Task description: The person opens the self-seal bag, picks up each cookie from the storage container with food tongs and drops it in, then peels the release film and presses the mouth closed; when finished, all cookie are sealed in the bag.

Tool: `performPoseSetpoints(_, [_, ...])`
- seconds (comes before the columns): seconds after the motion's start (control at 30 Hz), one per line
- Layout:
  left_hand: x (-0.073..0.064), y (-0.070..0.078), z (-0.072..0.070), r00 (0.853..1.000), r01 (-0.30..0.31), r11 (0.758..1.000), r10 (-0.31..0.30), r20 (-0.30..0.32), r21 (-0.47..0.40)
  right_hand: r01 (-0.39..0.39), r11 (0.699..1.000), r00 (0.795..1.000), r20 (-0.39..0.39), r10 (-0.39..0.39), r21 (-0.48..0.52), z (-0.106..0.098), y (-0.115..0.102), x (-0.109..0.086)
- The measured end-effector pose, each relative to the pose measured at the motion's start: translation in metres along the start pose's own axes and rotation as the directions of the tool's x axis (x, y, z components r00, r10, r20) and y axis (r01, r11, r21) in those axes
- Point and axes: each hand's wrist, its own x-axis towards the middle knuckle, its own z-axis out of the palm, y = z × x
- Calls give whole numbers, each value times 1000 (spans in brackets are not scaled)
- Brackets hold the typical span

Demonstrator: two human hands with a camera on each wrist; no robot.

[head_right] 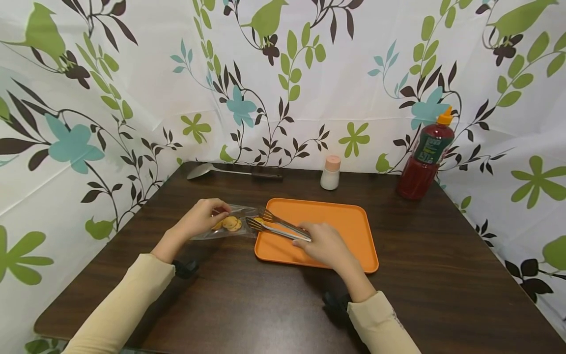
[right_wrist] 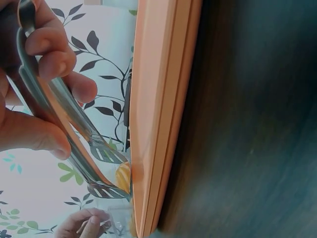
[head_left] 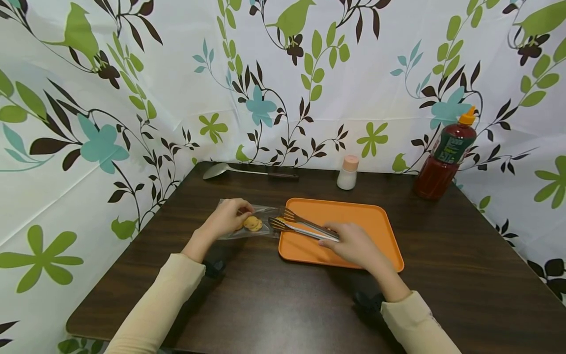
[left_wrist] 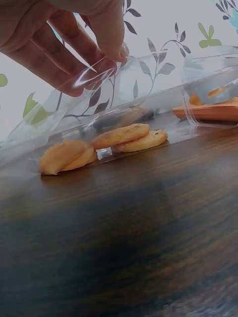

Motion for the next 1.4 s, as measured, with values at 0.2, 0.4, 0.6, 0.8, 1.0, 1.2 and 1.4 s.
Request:
performPoseSetpoints(0.2, [1, 1, -1, 1000, 6, 1000, -6, 0, 3, 11, 1000, 1000, 20, -12, 13, 3, -7, 8])
performPoseSetpoints(0.4, [1, 1, 0, 1000, 18, 1000, -18, 6, 8, 15, 999, 999, 45, -16, 28, 6, -14, 13])
performPoseSetpoints(0.6, [1, 1, 1, 1000, 20, 1000, -20, 5, 9, 45, 999, 998, 46, -46, 22, 10, -19, 18])
performPoseSetpoints(0.8, [1, 2, -1, 1000, 18, 1000, -18, 0, 5, 50, 999, 998, 46, -51, 22, 14, -24, 26])
performPoseSetpoints(1.0, [0, 3, -2, 1000, 30, 1000, -30, 2, 3, 65, 998, 996, 54, -66, 22, 17, -31, 34])
performPoseSetpoints(1.2, [-1, 2, -2, 1000, 25, 1000, -25, -6, -3, 77, 997, 995, 62, -78, 15, 19, -37, 41])
performPoseSetpoints(1.4, [-1, 2, -1, 1000, 17, 1000, -17, -19, 1, 95, 995, 994, 56, -96, 9, 21, -40, 46])
